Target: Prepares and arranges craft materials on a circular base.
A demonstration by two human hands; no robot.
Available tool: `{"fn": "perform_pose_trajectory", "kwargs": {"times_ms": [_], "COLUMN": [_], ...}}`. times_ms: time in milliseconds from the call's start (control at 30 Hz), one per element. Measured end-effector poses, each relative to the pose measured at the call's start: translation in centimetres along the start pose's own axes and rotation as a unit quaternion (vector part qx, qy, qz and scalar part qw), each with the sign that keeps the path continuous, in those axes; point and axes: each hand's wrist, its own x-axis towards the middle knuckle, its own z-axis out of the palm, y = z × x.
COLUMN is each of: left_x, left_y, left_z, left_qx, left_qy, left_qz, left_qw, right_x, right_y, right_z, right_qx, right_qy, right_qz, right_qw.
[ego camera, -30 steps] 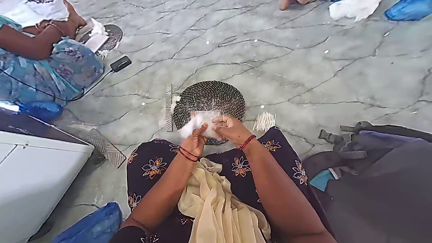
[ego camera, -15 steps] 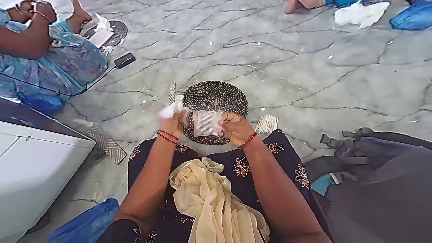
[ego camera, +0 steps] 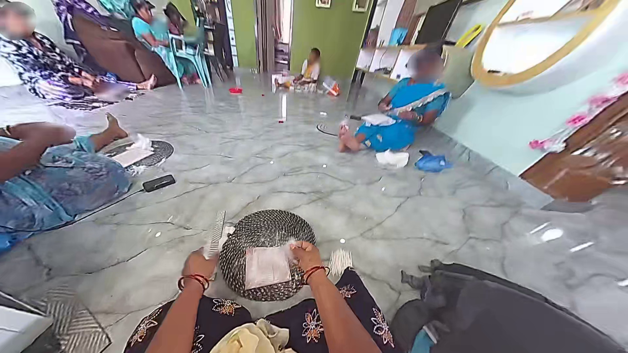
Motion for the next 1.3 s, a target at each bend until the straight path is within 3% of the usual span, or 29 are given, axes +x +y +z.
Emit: {"fn": "perform_pose_trajectory", "kwargs": {"times_ms": [100,200,300,533,633,833,967,1100,1233,1300], "left_x": [-3.9,-7.6,-9.8,-9.8,-8.9,-7.9,-7.4,-6.4,-5.3,-5.0], "left_y": [2.4,2.5,2.8,3.2,3.8,4.6,4.9,4.0,3.5,3.7], "left_z": [3.1,7.4,7.9,7.3,7.9,8.1,8.8,10.1,11.2,11.2], "left_qx": [-0.18,-0.335,-0.404,-0.563,-0.6,-0.629,-0.588,-0.529,-0.562,-0.566], "left_qy": [-0.073,-0.183,-0.243,-0.27,-0.265,-0.248,-0.236,-0.264,-0.255,-0.25], "left_qz": [0.106,0.1,0.09,0.083,0.063,-0.011,-0.02,0.005,-0.012,-0.023], "left_qw": [0.975,0.919,0.877,0.777,0.752,0.737,0.773,0.806,0.787,0.785], "right_x": [-0.8,-2.2,-4.0,-6.2,-5.8,-4.5,-2.8,-1.3,-0.7,-0.8], "right_y": [0.0,0.9,1.2,0.1,0.2,1.7,3.1,4.6,4.4,3.9], "right_z": [0.4,0.8,1.3,4.2,5.2,4.9,4.3,3.4,3.3,3.0], "right_qx": [-0.004,-0.036,-0.082,-0.176,-0.203,-0.171,-0.144,-0.08,0.073,0.07], "right_qy": [-0.005,-0.027,-0.04,-0.03,-0.004,0.031,0.028,0.018,0.027,0.032], "right_qz": [-0.013,-0.027,-0.046,-0.086,-0.092,-0.115,-0.11,-0.025,0.047,0.058], "right_qw": [1.0,0.999,0.995,0.98,0.975,0.978,0.983,0.996,0.996,0.995]}}
